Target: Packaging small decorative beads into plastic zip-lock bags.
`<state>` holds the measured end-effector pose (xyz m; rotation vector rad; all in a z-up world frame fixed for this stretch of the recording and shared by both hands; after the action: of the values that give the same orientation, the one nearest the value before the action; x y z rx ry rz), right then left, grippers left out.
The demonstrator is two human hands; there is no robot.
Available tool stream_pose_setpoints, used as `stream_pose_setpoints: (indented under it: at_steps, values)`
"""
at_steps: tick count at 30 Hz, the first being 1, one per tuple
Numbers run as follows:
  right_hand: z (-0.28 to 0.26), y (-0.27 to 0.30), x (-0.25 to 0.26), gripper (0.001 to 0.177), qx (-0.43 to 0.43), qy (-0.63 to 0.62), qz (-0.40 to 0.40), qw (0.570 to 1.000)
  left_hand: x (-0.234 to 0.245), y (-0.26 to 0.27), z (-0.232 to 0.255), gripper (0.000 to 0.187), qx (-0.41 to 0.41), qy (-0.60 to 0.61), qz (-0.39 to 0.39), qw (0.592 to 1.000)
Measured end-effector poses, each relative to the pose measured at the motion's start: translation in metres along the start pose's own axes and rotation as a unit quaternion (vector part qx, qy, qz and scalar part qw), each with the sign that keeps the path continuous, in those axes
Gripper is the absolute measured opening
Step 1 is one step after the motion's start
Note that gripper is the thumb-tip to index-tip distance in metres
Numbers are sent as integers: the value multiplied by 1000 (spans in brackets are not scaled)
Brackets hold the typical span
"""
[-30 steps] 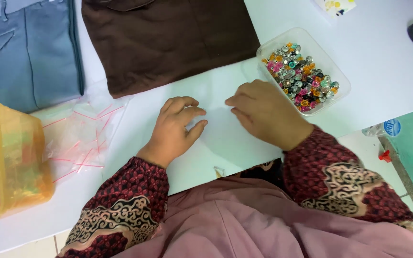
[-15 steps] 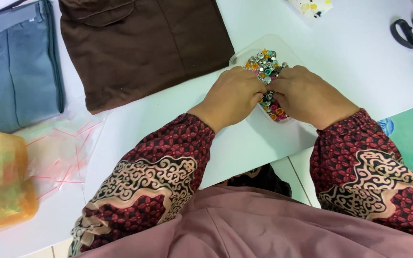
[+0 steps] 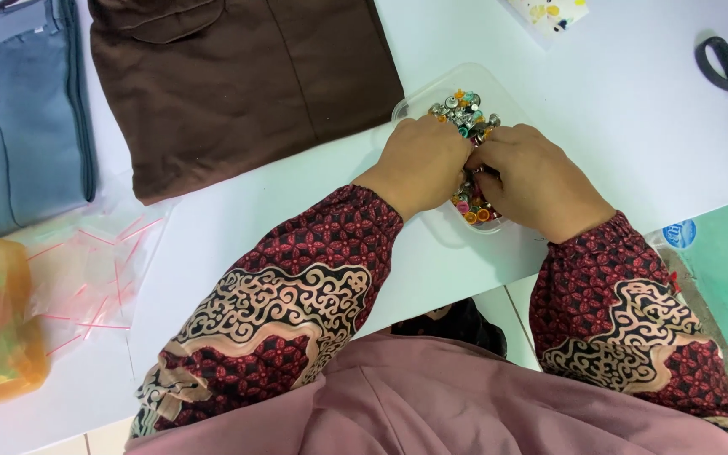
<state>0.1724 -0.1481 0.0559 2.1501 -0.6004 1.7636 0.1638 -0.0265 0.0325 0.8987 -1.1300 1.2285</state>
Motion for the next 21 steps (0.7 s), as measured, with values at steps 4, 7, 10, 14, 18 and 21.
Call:
stream_pose_setpoints:
  at_steps: [4,7,10,14,18,21]
  values:
    - [4,7,-1,19,-6,-22,39,999,5,3,0,14,2,28,16,999]
    - [13,9,-4,19,-1,-41,84,996,14,6,-1,11,10,67,37,997]
    - [13,18,-1,18,39,-65,195,978,27,14,-6,9,13,105,71,992]
    - [9,31,13,16,142,-98,292,941,60,47,-24,12,-4,140,132,981]
    - [-36,25,26,14,195,-43,317,927,90,111,-66,7,-7,145,148,978]
    - [-94,-2,35,10,243,-82,320,912,107,154,-90,9,-8,116,180,977]
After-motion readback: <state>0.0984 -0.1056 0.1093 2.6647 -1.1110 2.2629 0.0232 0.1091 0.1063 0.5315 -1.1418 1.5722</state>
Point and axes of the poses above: each hand's wrist, its own y-axis away from the middle knuckle, its own x-axis out of the back of the hand, z = x × y, the point moved 5 cm from there along -y, towards the middle knuckle, and after that the axes turned 11 degrees about x, right-handed, at the moved point
